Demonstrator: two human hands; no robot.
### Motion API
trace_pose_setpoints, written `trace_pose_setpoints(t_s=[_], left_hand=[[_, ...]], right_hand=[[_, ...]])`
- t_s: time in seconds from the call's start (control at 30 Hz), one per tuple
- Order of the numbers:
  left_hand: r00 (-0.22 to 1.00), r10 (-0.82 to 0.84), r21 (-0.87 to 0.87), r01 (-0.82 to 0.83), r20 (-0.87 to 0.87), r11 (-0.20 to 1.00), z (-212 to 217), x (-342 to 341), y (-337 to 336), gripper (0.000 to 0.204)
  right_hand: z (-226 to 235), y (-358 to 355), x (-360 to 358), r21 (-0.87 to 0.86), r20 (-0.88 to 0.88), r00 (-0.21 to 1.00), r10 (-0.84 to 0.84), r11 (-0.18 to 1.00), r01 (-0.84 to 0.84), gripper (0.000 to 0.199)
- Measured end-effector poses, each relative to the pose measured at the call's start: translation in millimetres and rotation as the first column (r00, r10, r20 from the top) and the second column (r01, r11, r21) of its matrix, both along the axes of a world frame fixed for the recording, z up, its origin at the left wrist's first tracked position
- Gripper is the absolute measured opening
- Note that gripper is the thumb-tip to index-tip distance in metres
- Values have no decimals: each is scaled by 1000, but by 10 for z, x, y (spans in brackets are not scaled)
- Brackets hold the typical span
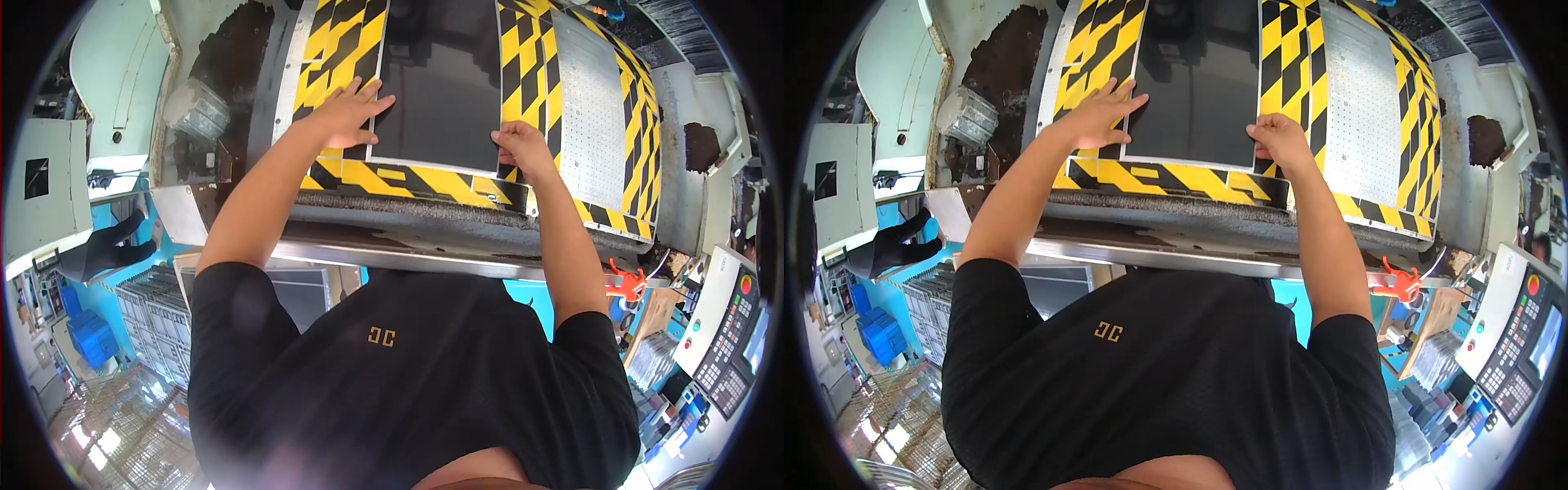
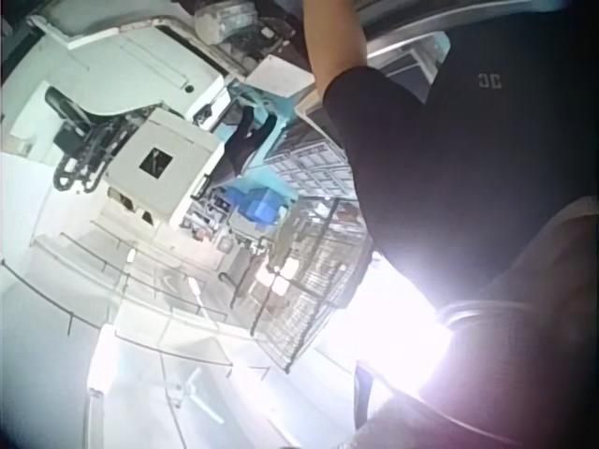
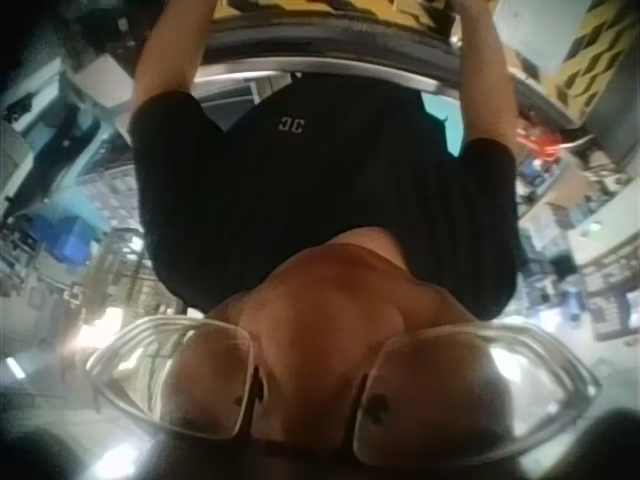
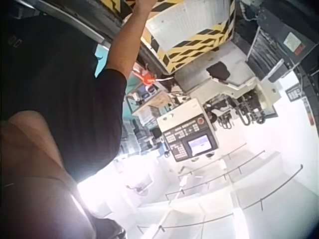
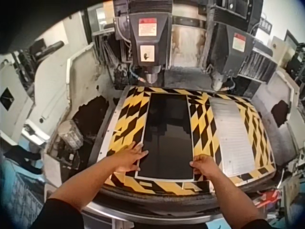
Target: Operate factory machinery by cleaning the workspace with an air gun, adjusting controls on a CNC-style panel, and loading rectangular sheets onto the processing bed.
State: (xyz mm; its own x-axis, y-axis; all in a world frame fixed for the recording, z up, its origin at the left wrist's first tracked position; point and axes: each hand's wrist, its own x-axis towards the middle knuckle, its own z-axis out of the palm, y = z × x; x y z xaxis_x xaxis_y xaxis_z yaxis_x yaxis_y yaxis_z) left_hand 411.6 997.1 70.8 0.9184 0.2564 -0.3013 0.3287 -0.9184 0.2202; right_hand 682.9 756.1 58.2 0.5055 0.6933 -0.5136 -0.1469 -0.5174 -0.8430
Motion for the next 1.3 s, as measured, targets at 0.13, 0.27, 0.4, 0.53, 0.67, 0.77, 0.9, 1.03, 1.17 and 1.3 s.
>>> trace_pose_setpoints(t_s=[0.13,0.27,0.4,0.53,0.67,0.77,0.9,1.03,1.17,1.3], left_hand=[[993,-25,4,26,-112,1000,127,84,-37,82],[997,-8,-25,6,-70,1000,172,52,-63,83],[995,18,-39,-22,-96,999,214,50,-84,82],[995,14,-34,-17,-99,999,204,59,-75,82],[994,16,-28,-19,-108,999,197,66,-70,82],[993,16,-26,-19,-114,999,195,89,-60,82],[994,16,-18,-18,-107,1000,213,116,-92,83],[992,42,5,-41,-121,999,170,105,-120,80],[990,66,-5,-67,-126,998,158,93,-167,82],[976,161,-116,-145,144,983,102,-150,-153,79]], right_hand=[[19,6,31,-63,13,1000,18,998,-17,17],[29,-14,-2,-38,3,1000,-3,999,4,16],[64,-2,-9,-41,18,1000,-4,999,4,16],[20,3,21,-41,18,1000,6,999,-5,15],[-24,7,44,-33,23,1000,16,999,-15,15],[-45,-11,61,9,2,1000,10,1000,-10,16],[6,-41,24,-4,47,999,-11,1000,11,19],[629,-279,-330,-228,782,579,232,970,-81,49],[848,-1246,-401,-130,504,836,217,976,-175,38],[901,-2487,-262,-40,-144,958,248,966,-256,38]])
